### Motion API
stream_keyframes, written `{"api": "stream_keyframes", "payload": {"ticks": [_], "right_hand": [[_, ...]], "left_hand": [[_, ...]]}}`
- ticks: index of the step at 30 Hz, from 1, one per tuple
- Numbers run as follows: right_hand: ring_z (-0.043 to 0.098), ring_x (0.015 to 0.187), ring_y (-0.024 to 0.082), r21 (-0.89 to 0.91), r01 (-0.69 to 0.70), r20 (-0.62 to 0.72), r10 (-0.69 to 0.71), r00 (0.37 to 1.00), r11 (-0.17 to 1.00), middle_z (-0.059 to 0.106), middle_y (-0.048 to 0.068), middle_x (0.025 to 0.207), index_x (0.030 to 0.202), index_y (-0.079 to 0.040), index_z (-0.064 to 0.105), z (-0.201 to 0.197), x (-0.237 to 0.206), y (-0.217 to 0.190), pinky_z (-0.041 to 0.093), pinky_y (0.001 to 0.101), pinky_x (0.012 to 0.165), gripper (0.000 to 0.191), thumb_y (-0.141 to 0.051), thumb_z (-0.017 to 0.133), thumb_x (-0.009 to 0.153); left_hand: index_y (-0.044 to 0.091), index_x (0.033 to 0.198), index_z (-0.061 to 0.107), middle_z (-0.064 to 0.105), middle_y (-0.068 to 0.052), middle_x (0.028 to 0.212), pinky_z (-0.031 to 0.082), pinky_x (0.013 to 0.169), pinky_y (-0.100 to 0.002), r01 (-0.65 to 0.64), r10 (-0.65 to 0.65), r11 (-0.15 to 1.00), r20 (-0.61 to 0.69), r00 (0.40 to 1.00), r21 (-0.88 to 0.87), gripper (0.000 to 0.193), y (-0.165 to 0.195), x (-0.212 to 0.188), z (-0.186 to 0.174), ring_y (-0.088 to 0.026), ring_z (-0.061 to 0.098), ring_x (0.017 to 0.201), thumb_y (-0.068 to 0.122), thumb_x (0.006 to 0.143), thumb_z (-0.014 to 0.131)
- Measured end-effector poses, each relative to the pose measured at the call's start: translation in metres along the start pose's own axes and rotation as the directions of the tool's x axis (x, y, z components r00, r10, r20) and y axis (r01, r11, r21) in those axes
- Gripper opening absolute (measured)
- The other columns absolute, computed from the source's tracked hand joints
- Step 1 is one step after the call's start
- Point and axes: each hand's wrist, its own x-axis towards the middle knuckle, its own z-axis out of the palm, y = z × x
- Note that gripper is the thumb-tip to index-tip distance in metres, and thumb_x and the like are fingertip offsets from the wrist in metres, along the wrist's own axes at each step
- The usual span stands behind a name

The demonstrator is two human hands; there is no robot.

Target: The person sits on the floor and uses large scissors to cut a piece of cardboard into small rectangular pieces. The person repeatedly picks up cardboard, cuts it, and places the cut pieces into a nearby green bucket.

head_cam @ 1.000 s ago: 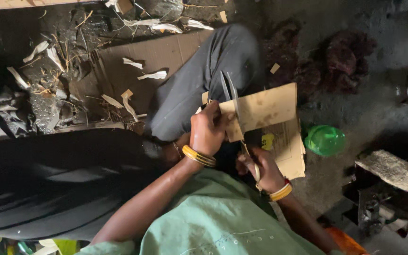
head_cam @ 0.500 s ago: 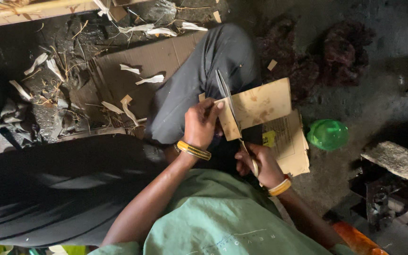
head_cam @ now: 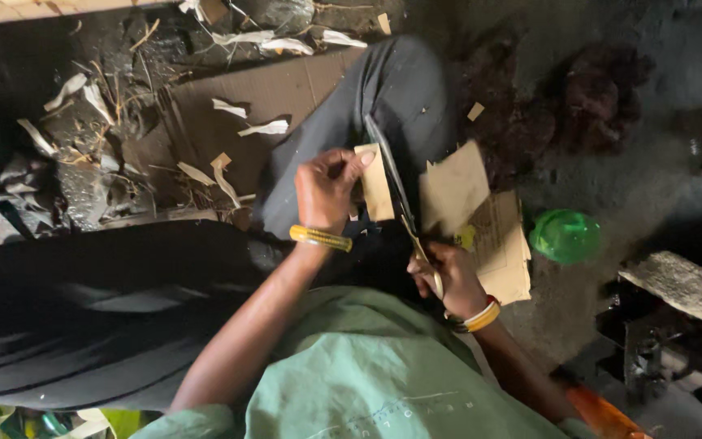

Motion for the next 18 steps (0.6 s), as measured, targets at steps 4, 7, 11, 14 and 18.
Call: {"api": "stream_keyframes", "payload": {"ticks": [4,7,11,14,18], "right_hand": [[0.057,0.056,0.01,0.14,-0.074,0.037,0.07,0.997,0.987,0.058,0.001,0.064,0.088,-0.003,0.061,-0.007,-0.004,0.009,0.05,0.0282,0.051,0.037,-0.038,0.071,0.09],[0.057,0.059,0.01,0.133,-0.061,0.033,0.057,0.998,0.989,0.058,0.001,0.067,0.09,-0.004,0.061,-0.007,-0.006,0.011,0.051,0.0276,0.053,0.04,-0.042,0.071,0.088],[0.056,0.059,0.01,0.156,-0.07,0.041,0.064,0.997,0.985,0.056,0.001,0.067,0.09,-0.003,0.061,-0.006,-0.007,0.012,0.05,0.0274,0.054,0.042,-0.044,0.071,0.088],[0.057,0.059,0.01,0.134,-0.016,0.041,0.011,0.999,0.991,0.057,0.001,0.067,0.09,-0.004,0.059,-0.007,-0.007,0.012,0.049,0.0273,0.055,0.041,-0.043,0.069,0.091],[0.06,0.057,0.011,0.143,-0.031,0.049,0.024,0.999,0.989,0.06,0.003,0.063,0.085,-0.004,0.061,-0.004,-0.005,0.01,0.05,0.0273,0.054,0.037,-0.039,0.067,0.091]], "left_hand": [[0.001,0.093,0.073,0.065,-0.011,0.063,0.048,0.051,-0.033,-0.374,0.357,0.894,0.113,0.927,0.246,0.016,0.014,0.001,-0.001,-0.014,0.064,0.05,0.017,0.095,0.069],[0.002,0.095,0.072,0.065,-0.013,0.065,0.049,0.053,-0.033,-0.427,0.382,0.864,0.207,0.901,0.268,0.014,0.021,-0.001,0.002,-0.017,0.065,0.051,0.016,0.095,0.069],[0.003,0.095,0.073,0.065,-0.015,0.065,0.048,0.053,-0.034,-0.405,0.345,0.865,0.234,0.909,0.297,0.013,0.023,-0.002,0.003,-0.022,0.065,0.05,0.015,0.093,0.07],[0.003,0.095,0.073,0.066,-0.017,0.072,0.049,0.056,-0.036,-0.473,0.411,0.829,0.247,0.877,0.298,0.011,0.018,-0.001,0.004,-0.029,0.065,0.056,0.013,0.092,0.072],[0.003,0.093,0.073,0.068,-0.018,0.079,0.051,0.062,-0.037,-0.574,0.523,0.753,0.238,0.819,0.321,0.008,0.009,-0.001,0.006,-0.035,0.068,0.069,0.011,0.09,0.072]]}}
